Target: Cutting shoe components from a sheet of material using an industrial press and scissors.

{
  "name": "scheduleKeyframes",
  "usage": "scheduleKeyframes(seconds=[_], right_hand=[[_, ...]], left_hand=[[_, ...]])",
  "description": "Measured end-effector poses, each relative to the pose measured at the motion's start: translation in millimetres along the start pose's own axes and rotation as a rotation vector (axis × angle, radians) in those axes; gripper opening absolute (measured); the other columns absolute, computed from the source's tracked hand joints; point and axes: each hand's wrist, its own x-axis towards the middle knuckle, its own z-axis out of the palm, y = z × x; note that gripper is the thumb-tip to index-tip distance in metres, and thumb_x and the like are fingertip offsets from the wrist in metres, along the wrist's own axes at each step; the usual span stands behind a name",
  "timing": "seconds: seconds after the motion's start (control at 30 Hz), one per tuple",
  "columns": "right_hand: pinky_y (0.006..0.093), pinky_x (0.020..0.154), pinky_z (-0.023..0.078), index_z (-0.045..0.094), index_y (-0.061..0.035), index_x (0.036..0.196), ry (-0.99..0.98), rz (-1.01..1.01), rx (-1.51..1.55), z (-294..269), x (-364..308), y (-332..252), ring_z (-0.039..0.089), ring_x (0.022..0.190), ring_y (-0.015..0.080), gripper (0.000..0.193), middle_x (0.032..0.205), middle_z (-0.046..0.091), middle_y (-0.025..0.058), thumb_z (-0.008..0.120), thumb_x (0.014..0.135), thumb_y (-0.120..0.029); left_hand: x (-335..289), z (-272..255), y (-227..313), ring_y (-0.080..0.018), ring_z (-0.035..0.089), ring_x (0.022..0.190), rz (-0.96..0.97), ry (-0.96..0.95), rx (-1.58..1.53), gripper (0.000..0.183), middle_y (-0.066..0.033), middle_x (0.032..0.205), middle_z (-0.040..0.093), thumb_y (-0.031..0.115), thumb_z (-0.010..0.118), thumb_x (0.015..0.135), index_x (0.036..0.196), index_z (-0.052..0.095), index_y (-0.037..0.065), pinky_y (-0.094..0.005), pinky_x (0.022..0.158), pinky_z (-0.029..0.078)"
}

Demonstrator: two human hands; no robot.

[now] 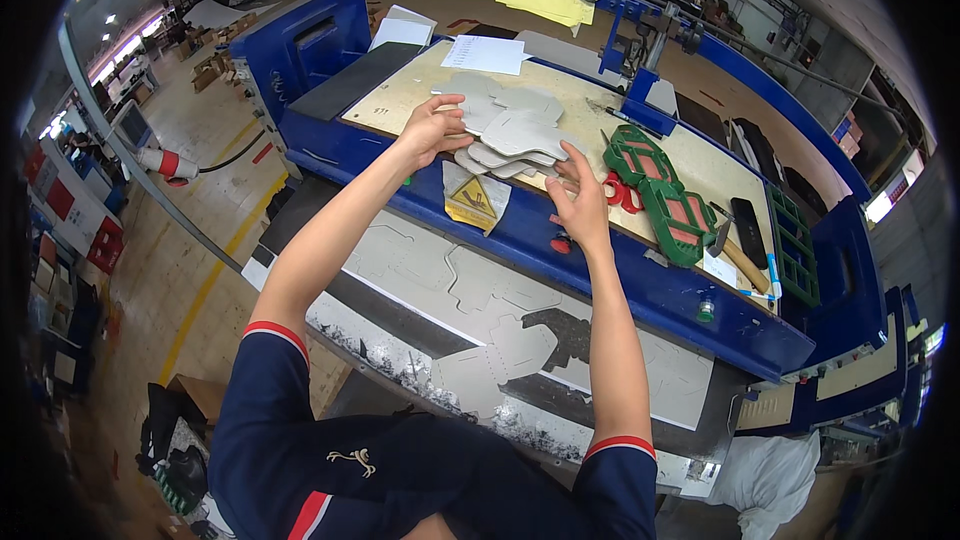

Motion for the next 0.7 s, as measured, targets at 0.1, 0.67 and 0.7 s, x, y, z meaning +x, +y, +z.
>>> scheduleKeyframes(seconds=[0.1, 0.67, 0.7], right_hand=[[0.0363, 0.09, 0.052, 0.043, -0.0118, 0.142, 0.014, -0.024, -0.004, -2.8, -1.1, 0.5, 0.063, 0.11, 0.0307, 0.058, 0.123, 0.06, 0.0267, 0.063, 0.088, -0.018], [0.0359, 0.093, 0.051, 0.044, -0.0082, 0.141, 0.01, -0.024, 0.036, -3.7, -0.5, -4.9, 0.06, 0.116, 0.0297, 0.055, 0.121, 0.06, 0.0268, 0.061, 0.089, -0.016], [0.0358, 0.092, 0.051, 0.045, -0.0082, 0.141, 0.002, -0.026, 0.012, -4.7, -1.4, -7.8, 0.06, 0.116, 0.0295, 0.054, 0.121, 0.06, 0.0262, 0.061, 0.089, -0.016]], left_hand=[[-2.3, 4.1, 1.6, -0.0272, 0.058, 0.101, -0.009, -0.028, 0.009, 0.058, -0.0146, 0.123, 0.046, -0.012, 0.056, 0.077, 0.131, 0.047, 0.008, -0.0392, 0.081, 0.058], [-5.0, 5.5, 4.9, -0.0185, 0.052, 0.095, -0.044, -0.03, 0.136, 0.05, -0.0098, 0.114, 0.052, 0.005, 0.059, 0.085, 0.133, 0.047, 0.012, -0.0386, 0.086, 0.05], [-4.5, 4.7, 4.5, -0.0185, 0.052, 0.095, -0.041, -0.031, 0.135, 0.05, -0.0098, 0.114, 0.052, 0.005, 0.059, 0.085, 0.133, 0.047, 0.012, -0.0386, 0.086, 0.05]])
